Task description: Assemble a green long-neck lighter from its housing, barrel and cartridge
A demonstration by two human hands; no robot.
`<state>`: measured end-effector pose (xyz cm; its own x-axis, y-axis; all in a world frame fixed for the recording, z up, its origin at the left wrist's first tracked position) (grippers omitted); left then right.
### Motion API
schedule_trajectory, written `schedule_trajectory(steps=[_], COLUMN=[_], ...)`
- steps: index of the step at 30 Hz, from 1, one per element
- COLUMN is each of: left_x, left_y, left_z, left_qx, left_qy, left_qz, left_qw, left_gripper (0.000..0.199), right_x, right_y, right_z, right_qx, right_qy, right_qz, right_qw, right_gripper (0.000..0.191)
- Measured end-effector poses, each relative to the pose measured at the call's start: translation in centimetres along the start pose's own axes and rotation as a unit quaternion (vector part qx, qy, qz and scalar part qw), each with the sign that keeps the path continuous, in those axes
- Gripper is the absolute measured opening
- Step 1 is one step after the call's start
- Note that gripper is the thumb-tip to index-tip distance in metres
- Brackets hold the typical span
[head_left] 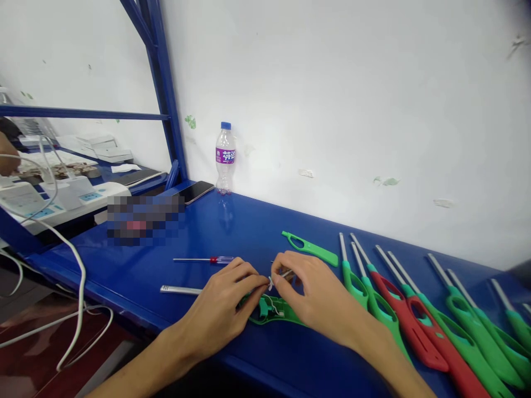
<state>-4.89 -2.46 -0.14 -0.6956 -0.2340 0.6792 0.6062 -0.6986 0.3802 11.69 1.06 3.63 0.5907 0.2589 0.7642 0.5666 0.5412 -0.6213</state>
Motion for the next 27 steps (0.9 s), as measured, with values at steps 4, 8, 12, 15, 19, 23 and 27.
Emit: schedule_trajectory(steps=[4, 8, 12, 15, 19, 23, 27], left_x=[-0.02, -0.06, -0.06, 0.01, 0.08, 0.11, 0.21], left_y=[-0.04, -0.18, -0.22, -0.17, -0.01, 0.11, 0.20], left_z=[0.04, 0.16, 0.11, 0.04, 0.03, -0.04, -0.09], left_qx=[-0.005, -0.007, -0.004, -0.001, -0.002, 0.006, 0.004], left_qy=[0.003, 0.002, -0.003, -0.001, 0.004, 0.006, 0.005], left_qz=[-0.002, 0.002, 0.004, -0.004, -0.006, -0.007, -0.003], left_qw=[1.000, 1.000, 1.000, 1.000, 1.000, 1.000, 1.000], left_gripper=[0.015, 0.015, 0.016, 0.017, 0.016, 0.015, 0.016], right_x=[-0.06, -0.11, -0.12, -0.13, -0.02, 0.29, 0.68], right_y=[0.09, 0.24, 0.29, 0.16, 0.03, 0.05, 0.00], right_z=[0.01, 0.04, 0.03, -0.02, -0.05, 0.00, 0.01], right_qx=[-0.002, 0.000, -0.003, 0.000, 0.008, 0.014, 0.019], right_qy=[0.000, 0.004, 0.008, 0.005, 0.011, 0.013, 0.010], right_qz=[-0.003, -0.006, -0.012, -0.014, -0.023, -0.022, -0.008], right_qw=[1.000, 1.000, 1.000, 1.000, 1.000, 1.000, 1.000], right_gripper=[0.016, 0.016, 0.016, 0.017, 0.017, 0.017, 0.015])
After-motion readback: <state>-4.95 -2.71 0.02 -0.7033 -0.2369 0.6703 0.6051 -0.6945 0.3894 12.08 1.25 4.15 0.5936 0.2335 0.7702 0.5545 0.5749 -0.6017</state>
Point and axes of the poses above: each hand's wrist, its own z-axis towards the middle knuckle, its own x-axis out of the back of the hand, y = z × x, the point moved 4 cm from there along z, towards the middle knuckle, and after that the axes turned 6 degrees about z, right-handed, at the moved point
